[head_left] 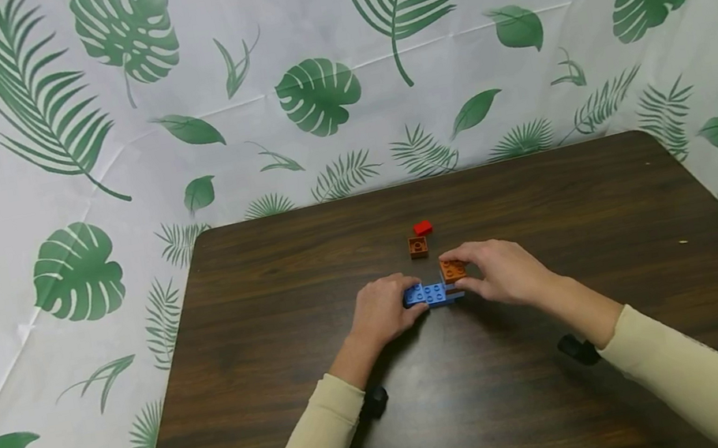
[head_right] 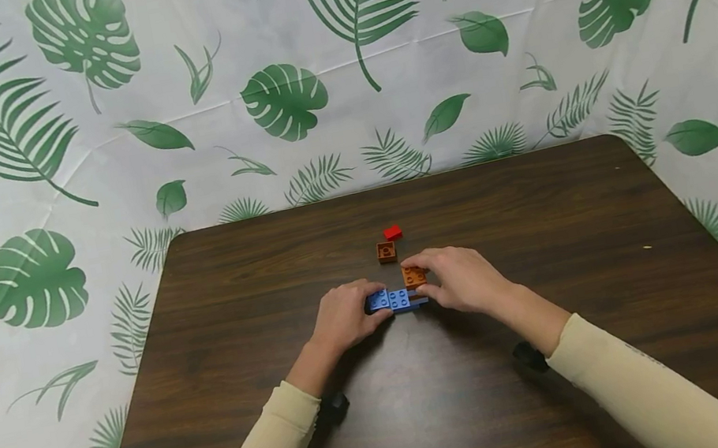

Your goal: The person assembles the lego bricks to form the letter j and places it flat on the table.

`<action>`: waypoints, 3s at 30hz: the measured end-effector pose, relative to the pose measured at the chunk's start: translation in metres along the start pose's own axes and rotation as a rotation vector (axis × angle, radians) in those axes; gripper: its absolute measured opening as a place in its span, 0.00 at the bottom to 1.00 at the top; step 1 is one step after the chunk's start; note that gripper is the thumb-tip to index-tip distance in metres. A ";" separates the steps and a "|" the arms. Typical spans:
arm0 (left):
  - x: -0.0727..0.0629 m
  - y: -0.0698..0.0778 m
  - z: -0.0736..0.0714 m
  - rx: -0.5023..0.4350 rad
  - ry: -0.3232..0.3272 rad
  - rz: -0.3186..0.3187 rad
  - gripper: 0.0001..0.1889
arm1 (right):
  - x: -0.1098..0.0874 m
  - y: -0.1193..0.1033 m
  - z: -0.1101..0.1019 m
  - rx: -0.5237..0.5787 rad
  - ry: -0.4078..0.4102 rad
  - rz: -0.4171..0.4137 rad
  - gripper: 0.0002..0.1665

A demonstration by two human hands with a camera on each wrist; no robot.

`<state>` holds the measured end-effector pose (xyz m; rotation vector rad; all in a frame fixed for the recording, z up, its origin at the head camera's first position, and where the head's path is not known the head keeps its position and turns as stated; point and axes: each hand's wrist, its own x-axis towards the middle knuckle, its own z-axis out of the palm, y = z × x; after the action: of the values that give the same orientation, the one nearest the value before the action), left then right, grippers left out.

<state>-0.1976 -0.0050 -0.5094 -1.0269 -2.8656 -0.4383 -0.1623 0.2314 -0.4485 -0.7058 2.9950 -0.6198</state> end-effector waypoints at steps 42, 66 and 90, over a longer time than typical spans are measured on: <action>0.001 0.000 0.000 0.006 0.002 0.015 0.22 | 0.051 0.060 0.026 0.056 -0.213 -0.049 0.47; 0.001 -0.001 0.001 0.001 0.009 0.008 0.22 | 0.051 0.069 0.036 -0.077 -0.035 0.083 0.17; 0.001 -0.002 0.001 -0.004 0.018 0.006 0.22 | 0.044 0.074 0.020 0.030 -0.065 0.157 0.21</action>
<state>-0.1997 -0.0055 -0.5104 -1.0268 -2.8460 -0.4504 -0.2316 0.2660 -0.4910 -0.4728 2.9380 -0.6191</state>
